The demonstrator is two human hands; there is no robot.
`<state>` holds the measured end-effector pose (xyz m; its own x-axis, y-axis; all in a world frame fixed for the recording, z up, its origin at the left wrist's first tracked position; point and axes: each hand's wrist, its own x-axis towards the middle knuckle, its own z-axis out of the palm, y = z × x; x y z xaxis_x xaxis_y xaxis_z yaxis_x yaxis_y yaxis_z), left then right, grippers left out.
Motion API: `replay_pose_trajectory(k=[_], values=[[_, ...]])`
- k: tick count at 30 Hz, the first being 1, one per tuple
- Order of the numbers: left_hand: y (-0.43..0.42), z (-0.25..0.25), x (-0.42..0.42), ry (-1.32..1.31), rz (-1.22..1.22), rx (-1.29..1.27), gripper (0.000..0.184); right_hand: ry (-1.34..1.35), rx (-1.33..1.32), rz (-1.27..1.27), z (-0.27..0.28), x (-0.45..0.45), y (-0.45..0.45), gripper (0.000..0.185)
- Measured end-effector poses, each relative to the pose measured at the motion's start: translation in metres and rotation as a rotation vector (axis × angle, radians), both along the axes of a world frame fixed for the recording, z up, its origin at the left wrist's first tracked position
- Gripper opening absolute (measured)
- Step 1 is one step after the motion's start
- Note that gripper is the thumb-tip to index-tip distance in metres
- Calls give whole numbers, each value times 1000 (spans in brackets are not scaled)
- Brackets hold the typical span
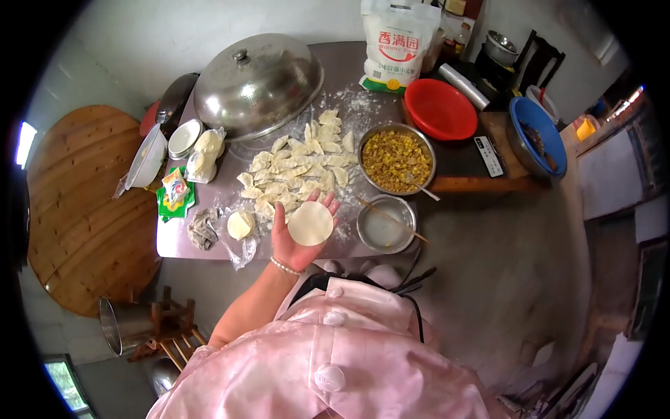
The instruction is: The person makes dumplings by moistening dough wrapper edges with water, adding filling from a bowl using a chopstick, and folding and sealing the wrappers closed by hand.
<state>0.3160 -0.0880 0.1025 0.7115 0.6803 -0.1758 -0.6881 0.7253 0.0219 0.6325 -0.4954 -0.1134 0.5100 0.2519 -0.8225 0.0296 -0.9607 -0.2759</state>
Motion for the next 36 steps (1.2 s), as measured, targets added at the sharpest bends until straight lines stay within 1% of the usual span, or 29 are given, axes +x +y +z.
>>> replay_pose_trajectory(k=[7,10,16,22,25,31,36], values=[[11,-2,-6,37,-3,3,75,-13,11,-57,8,-15,3,7],[13,-1,-4,14,-21,1,75,-19,16,-82,13,-22,1,7],[16,4,3,32,-84,-46,73,-33,21,-135,22,-35,-5,7],[16,4,8,-33,-169,-63,73,-55,25,-177,32,-46,-14,8],[16,5,6,-28,-161,-23,75,-61,23,-190,37,-49,-17,8],[7,-7,5,-32,-136,-74,73,-77,4,-214,44,-50,-35,9],[-6,-12,14,-33,-96,-54,75,-74,-46,-208,34,-29,-58,10]])
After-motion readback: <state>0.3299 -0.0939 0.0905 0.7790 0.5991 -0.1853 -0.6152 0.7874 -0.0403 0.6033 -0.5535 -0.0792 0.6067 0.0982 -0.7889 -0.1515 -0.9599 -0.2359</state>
